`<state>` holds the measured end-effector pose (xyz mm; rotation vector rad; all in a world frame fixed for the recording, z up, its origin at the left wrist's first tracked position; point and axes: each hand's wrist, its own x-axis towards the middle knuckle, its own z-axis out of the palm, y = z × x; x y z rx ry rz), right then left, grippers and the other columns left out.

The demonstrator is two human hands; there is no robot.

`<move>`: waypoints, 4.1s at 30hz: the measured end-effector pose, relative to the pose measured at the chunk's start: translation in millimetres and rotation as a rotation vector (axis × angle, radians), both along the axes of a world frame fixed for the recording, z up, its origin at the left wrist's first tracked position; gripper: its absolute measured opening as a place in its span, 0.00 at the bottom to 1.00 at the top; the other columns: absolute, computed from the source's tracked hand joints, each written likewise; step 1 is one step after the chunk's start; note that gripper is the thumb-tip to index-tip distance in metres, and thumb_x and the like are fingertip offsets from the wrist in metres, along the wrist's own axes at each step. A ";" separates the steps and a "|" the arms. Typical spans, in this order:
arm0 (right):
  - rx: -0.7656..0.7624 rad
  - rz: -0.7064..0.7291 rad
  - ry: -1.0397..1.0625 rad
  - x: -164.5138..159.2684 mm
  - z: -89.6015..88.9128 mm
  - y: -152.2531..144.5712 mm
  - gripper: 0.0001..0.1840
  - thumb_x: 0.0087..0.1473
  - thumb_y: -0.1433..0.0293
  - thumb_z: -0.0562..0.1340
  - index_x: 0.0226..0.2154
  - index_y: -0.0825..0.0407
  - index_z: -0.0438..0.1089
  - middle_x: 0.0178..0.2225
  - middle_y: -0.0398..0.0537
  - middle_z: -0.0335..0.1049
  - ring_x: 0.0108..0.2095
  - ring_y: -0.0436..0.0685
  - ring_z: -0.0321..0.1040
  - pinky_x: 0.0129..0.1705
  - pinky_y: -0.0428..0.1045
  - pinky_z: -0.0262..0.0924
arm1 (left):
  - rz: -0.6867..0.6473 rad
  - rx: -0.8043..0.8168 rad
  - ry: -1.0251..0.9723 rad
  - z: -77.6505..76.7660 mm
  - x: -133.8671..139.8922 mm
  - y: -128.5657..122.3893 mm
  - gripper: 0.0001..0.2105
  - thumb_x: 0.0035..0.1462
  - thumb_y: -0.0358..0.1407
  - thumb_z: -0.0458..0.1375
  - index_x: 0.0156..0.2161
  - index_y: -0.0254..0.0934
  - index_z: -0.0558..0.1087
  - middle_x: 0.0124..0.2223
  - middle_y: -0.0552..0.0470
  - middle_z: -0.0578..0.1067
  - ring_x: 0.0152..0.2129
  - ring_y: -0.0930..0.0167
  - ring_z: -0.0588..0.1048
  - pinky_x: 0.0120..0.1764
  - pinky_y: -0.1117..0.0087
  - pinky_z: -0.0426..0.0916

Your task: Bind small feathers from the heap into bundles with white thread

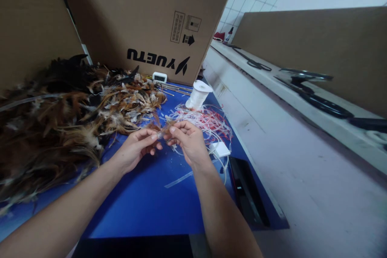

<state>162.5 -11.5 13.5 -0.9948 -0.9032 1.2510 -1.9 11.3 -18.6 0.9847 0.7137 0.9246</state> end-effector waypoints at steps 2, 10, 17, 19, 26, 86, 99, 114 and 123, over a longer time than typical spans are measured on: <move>-0.002 0.002 0.002 0.1 -0.3 0.2 0.11 0.41 0.68 0.69 0.26 0.51 0.67 0.23 0.42 0.74 0.23 0.51 0.73 0.23 0.45 0.66 | -0.004 0.003 0.007 0.5 0.2 -0.1 0.09 0.51 0.38 0.65 0.32 0.33 0.74 0.26 0.51 0.76 0.23 0.75 0.72 0.23 0.78 0.65; 0.000 0.013 0.032 -1.7 0.6 0.3 0.11 0.40 0.69 0.70 0.25 0.52 0.67 0.22 0.41 0.74 0.23 0.51 0.73 0.22 0.43 0.65 | -0.035 0.016 0.023 3.2 0.1 -1.3 0.09 0.52 0.38 0.64 0.33 0.33 0.75 0.25 0.53 0.73 0.21 0.77 0.70 0.23 0.79 0.63; -0.003 0.032 0.012 -0.1 -2.6 0.6 0.14 0.41 0.68 0.70 0.30 0.51 0.67 0.24 0.40 0.73 0.26 0.51 0.74 0.24 0.44 0.66 | -0.010 0.020 0.002 4.3 -1.2 -1.1 0.08 0.52 0.37 0.64 0.31 0.33 0.74 0.22 0.55 0.71 0.18 0.79 0.66 0.24 0.78 0.61; -0.012 0.069 -0.017 1.1 -4.6 0.6 0.14 0.41 0.69 0.70 0.32 0.51 0.68 0.26 0.41 0.74 0.28 0.51 0.73 0.25 0.44 0.66 | -0.007 0.021 -0.011 4.3 -2.2 -0.5 0.08 0.53 0.37 0.64 0.31 0.33 0.74 0.22 0.55 0.71 0.18 0.79 0.66 0.24 0.78 0.61; 0.025 0.177 -0.146 -2.9 -8.2 -1.5 0.12 0.39 0.70 0.71 0.31 0.51 0.73 0.30 0.42 0.73 0.30 0.49 0.69 0.31 0.45 0.64 | 0.008 0.018 -0.050 2.9 -2.5 1.7 0.08 0.52 0.37 0.65 0.31 0.34 0.74 0.21 0.55 0.71 0.18 0.78 0.67 0.24 0.77 0.61; 0.066 -0.100 -0.133 -20.1 -12.4 -0.3 0.05 0.41 0.69 0.68 0.24 0.51 0.72 0.22 0.39 0.71 0.23 0.48 0.65 0.31 0.47 0.63 | 0.103 0.056 0.036 -1.9 5.4 -1.1 0.11 0.49 0.40 0.66 0.30 0.33 0.74 0.23 0.56 0.69 0.19 0.78 0.65 0.22 0.77 0.61; 0.116 -0.214 -0.198 -28.7 -24.6 1.6 0.05 0.44 0.68 0.66 0.24 0.53 0.72 0.21 0.40 0.72 0.24 0.49 0.67 0.29 0.46 0.64 | 0.149 0.124 0.096 -2.9 6.8 -1.5 0.09 0.50 0.38 0.66 0.29 0.33 0.75 0.21 0.56 0.70 0.18 0.79 0.66 0.22 0.78 0.61; 0.180 -0.204 -0.255 -22.9 -16.6 -1.7 0.08 0.48 0.64 0.65 0.28 0.53 0.73 0.25 0.41 0.72 0.25 0.49 0.66 0.31 0.46 0.62 | 0.173 0.165 0.038 3.0 3.3 -0.5 0.09 0.54 0.38 0.63 0.30 0.33 0.73 0.20 0.56 0.68 0.17 0.78 0.65 0.22 0.76 0.61; 0.188 -0.276 -0.544 -8.9 -32.7 11.3 0.06 0.50 0.67 0.62 0.30 0.51 0.73 0.26 0.42 0.71 0.27 0.52 0.66 0.33 0.48 0.62 | 0.309 0.119 -0.217 25.0 -16.6 9.6 0.06 0.49 0.33 0.66 0.28 0.34 0.73 0.30 0.53 0.74 0.17 0.80 0.66 0.21 0.78 0.62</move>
